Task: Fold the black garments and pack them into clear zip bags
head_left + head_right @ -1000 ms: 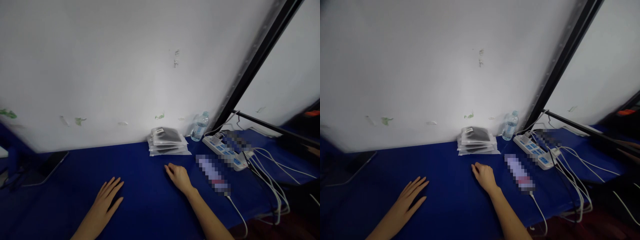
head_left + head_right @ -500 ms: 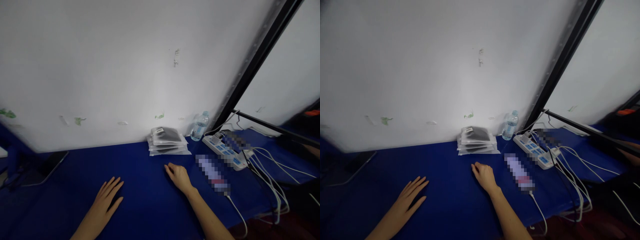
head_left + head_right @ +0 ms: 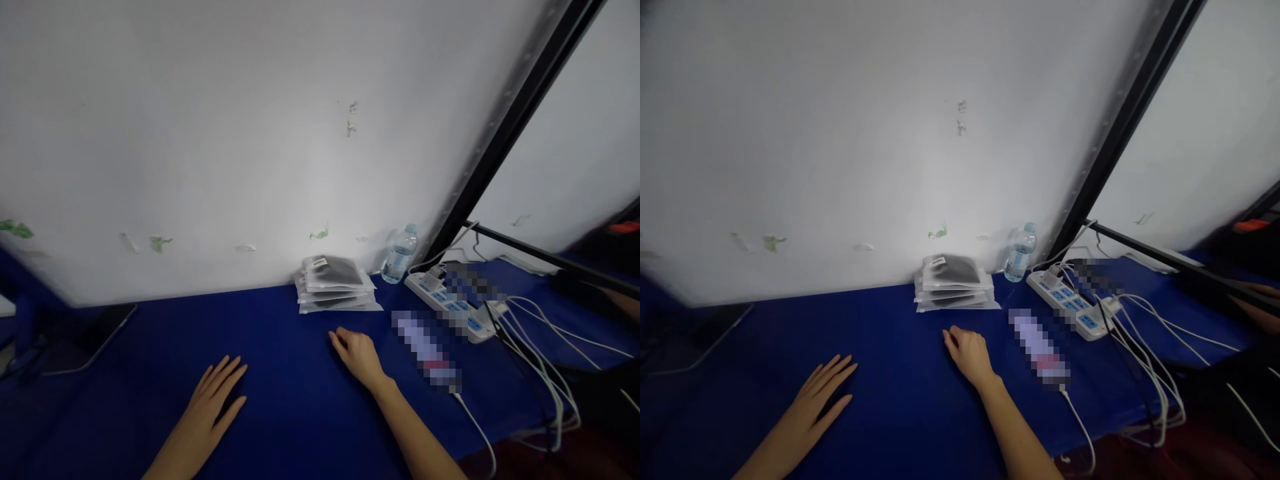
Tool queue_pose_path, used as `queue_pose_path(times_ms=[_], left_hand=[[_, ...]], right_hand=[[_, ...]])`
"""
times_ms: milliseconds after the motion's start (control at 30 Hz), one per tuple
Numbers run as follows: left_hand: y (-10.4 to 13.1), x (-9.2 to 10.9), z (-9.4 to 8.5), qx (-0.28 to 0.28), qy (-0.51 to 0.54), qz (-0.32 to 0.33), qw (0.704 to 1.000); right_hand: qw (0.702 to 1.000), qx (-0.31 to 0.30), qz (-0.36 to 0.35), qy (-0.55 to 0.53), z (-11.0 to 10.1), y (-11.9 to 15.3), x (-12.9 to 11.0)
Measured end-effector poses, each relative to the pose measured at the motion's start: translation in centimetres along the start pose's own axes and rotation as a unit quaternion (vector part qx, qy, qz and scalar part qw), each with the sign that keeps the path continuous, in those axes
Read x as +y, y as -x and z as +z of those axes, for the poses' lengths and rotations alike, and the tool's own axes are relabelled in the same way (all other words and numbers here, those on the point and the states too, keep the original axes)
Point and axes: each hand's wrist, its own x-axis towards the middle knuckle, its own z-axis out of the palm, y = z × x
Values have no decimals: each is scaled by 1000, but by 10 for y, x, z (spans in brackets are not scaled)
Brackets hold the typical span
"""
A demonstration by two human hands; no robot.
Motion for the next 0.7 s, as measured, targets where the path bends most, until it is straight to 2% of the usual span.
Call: queue_pose_path(times_ms=[700], left_hand=[[1,0,1,-28,0,-16,999]], right_hand=[[1000,3,0,3,2,1,2]])
